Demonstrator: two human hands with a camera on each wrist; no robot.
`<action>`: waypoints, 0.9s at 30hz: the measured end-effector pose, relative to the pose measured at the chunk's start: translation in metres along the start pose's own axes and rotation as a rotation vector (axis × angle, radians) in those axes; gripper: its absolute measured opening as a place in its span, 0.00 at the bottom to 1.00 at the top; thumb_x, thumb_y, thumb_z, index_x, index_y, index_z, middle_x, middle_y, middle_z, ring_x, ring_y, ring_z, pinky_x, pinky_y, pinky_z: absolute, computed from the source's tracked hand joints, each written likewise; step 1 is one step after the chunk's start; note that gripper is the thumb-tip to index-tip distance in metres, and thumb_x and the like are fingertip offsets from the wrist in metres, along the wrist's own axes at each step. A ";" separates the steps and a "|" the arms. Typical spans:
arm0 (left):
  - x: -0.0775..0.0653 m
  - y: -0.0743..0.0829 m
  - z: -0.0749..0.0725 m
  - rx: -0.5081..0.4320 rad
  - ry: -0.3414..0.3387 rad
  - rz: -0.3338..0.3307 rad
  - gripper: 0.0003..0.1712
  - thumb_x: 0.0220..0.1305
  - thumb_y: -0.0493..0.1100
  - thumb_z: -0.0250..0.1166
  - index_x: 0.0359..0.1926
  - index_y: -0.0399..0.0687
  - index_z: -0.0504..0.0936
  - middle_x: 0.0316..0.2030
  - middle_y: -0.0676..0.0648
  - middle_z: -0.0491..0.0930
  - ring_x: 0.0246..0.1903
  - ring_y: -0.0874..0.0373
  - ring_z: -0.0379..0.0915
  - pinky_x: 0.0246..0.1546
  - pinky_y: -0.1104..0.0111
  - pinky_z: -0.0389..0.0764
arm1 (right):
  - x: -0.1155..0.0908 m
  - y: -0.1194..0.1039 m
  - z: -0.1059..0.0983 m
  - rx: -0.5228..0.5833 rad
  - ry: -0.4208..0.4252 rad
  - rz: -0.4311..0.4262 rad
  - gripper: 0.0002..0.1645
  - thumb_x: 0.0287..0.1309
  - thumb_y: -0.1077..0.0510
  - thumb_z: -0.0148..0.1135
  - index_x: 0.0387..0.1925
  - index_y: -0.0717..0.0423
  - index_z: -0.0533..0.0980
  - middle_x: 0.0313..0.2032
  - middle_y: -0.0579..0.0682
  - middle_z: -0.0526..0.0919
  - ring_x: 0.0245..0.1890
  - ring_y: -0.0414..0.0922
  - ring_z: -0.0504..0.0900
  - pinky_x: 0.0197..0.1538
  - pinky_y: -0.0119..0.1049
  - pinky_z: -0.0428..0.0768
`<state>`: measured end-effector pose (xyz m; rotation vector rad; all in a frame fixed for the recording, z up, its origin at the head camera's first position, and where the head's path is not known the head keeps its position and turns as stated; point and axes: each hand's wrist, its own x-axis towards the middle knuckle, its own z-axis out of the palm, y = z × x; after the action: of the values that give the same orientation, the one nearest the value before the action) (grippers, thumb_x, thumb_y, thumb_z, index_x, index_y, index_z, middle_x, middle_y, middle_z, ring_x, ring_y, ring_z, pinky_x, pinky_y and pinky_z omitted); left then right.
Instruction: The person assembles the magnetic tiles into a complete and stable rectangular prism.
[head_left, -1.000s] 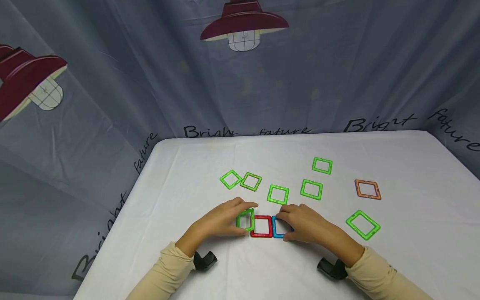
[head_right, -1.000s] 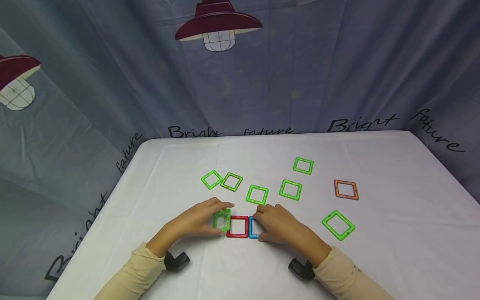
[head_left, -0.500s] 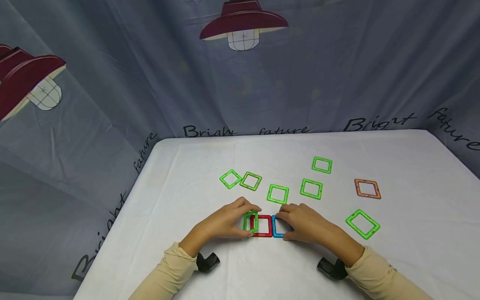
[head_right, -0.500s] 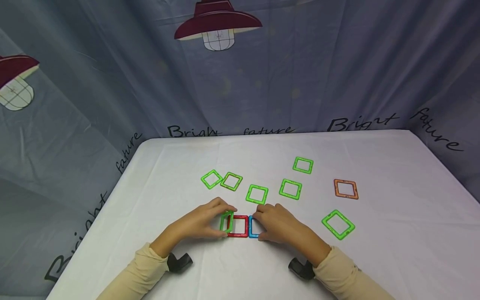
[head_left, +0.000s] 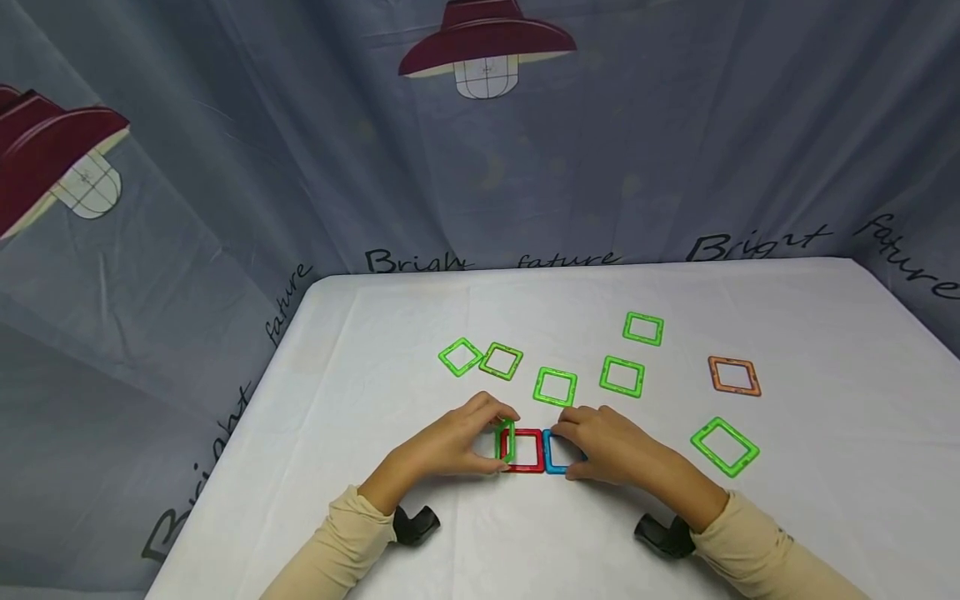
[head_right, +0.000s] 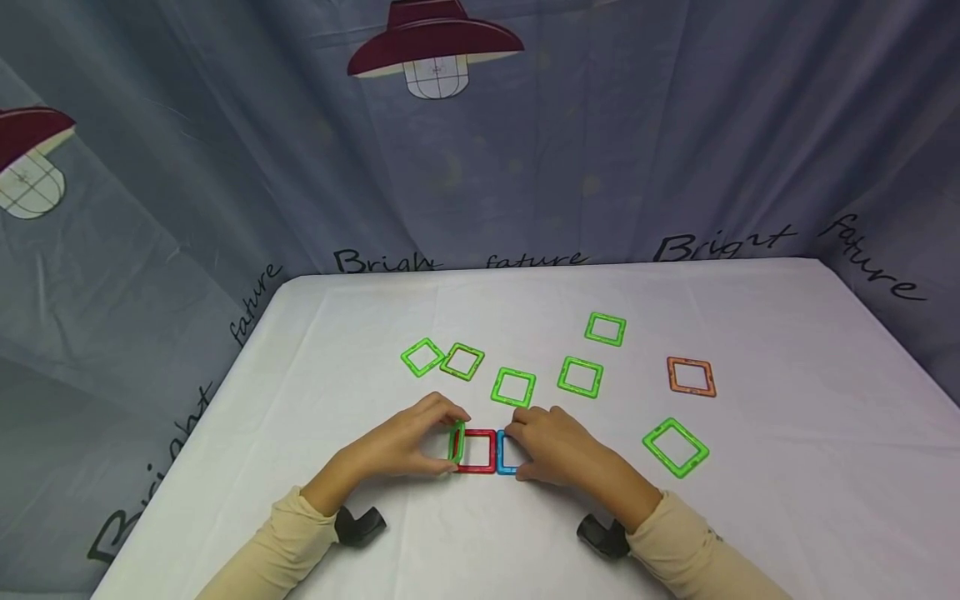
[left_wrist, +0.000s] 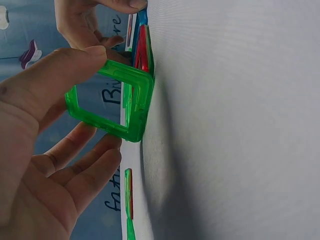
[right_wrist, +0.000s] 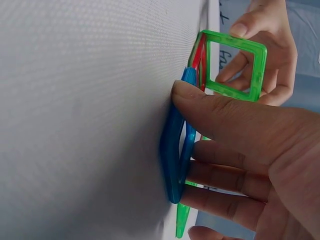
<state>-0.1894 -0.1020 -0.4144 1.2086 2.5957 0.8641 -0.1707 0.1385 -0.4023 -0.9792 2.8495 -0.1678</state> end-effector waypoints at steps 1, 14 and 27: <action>0.000 -0.001 -0.001 -0.002 0.002 0.001 0.30 0.49 0.45 0.70 0.53 0.48 0.69 0.45 0.51 0.68 0.47 0.60 0.71 0.51 0.74 0.73 | 0.001 0.000 0.000 0.000 0.002 -0.001 0.31 0.36 0.49 0.74 0.45 0.58 0.78 0.43 0.49 0.78 0.45 0.46 0.77 0.46 0.44 0.76; -0.008 -0.011 -0.005 -0.013 0.059 0.019 0.30 0.48 0.43 0.70 0.52 0.46 0.68 0.46 0.49 0.67 0.47 0.59 0.71 0.51 0.71 0.73 | 0.010 -0.003 -0.002 0.012 0.012 0.008 0.31 0.36 0.49 0.74 0.45 0.57 0.78 0.42 0.49 0.78 0.44 0.46 0.76 0.47 0.43 0.76; -0.012 -0.017 0.012 -0.295 0.012 -0.073 0.33 0.49 0.39 0.70 0.54 0.47 0.62 0.53 0.45 0.70 0.52 0.62 0.71 0.56 0.74 0.70 | 0.005 0.001 0.001 -0.010 -0.017 0.000 0.33 0.33 0.46 0.76 0.44 0.57 0.78 0.41 0.48 0.78 0.42 0.45 0.76 0.47 0.43 0.76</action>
<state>-0.1883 -0.1144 -0.4350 1.0242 2.3946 1.1898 -0.1749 0.1361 -0.4034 -0.9778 2.8372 -0.1448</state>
